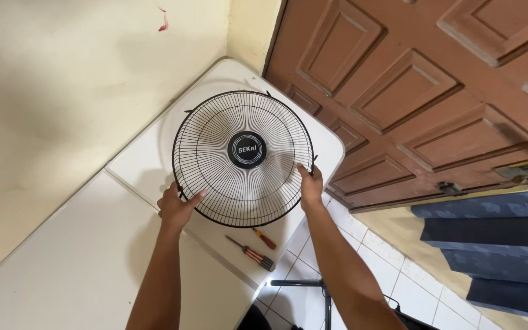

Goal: The person disassembles a standing electric fan by removing the front grille, unscrewing the central hub nut, and detaching the fan blades. The removed parts are placed on a nearby white table.

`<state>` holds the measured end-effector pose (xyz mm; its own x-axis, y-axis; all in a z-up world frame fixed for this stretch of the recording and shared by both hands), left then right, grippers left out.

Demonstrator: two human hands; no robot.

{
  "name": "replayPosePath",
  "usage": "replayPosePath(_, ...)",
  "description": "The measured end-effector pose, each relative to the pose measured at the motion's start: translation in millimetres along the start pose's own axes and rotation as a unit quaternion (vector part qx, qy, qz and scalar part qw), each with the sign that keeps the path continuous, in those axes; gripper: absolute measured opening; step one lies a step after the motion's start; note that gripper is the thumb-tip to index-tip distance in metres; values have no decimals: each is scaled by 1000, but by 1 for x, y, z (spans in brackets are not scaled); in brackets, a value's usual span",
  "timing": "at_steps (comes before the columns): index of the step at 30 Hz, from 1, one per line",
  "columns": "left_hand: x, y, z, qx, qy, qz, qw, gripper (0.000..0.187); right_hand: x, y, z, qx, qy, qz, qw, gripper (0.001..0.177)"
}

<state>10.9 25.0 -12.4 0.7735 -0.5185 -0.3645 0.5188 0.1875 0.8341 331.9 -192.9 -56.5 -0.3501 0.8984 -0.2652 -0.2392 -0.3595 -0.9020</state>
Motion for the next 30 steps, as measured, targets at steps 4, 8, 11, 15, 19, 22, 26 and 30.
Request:
replayPosePath(4, 7, -9, -30, -25, 19, -54, 998, 88, 18, 5, -29, -12, -35, -4, 999, 54)
replayPosePath(8, 17, -17, -56, -38, 2, -77, 996, 104, 30, 11, -47, 24, -41, 26, 999, 48)
replayPosePath(11, 21, -19, -76, -69, -17, -115, 991, 112, 40, 10, -55, -14, -85, -5, 996, 45)
replayPosePath(15, 26, -22, -101, -70, -15, -142, 987, 119, 51, 3, -66, -44, -97, 27, 994, 48)
replayPosePath(19, 34, -32, -124, -56, -13, -150, 987, 124, 62, 0, -76, 3, -76, 126, 989, 77)
replayPosePath(22, 41, -37, -139, -46, -15, -156, 987, 128, 70, -4, -77, -14, -42, 327, 944, 87)
replayPosePath(26, 48, -38, -148, -37, -4, -158, 987, 133, 79, -9, -71, -1, -29, 449, 893, 91)
replayPosePath(30, 54, -30, -141, 22, 21, -169, 985, 125, 81, -18, -40, -73, -60, 396, 913, 113)
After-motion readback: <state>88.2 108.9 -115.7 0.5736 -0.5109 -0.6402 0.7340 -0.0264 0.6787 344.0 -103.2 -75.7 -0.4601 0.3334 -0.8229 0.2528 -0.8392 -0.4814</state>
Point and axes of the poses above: each hand's wrist, its own z-axis away from the middle knuckle, its own x-axis out of the palm, y = z × x, the point moved 3 cm from there along -z, towards the middle knuckle, and after that the axes turned 13 degrees about z, right-handed, at the moved point
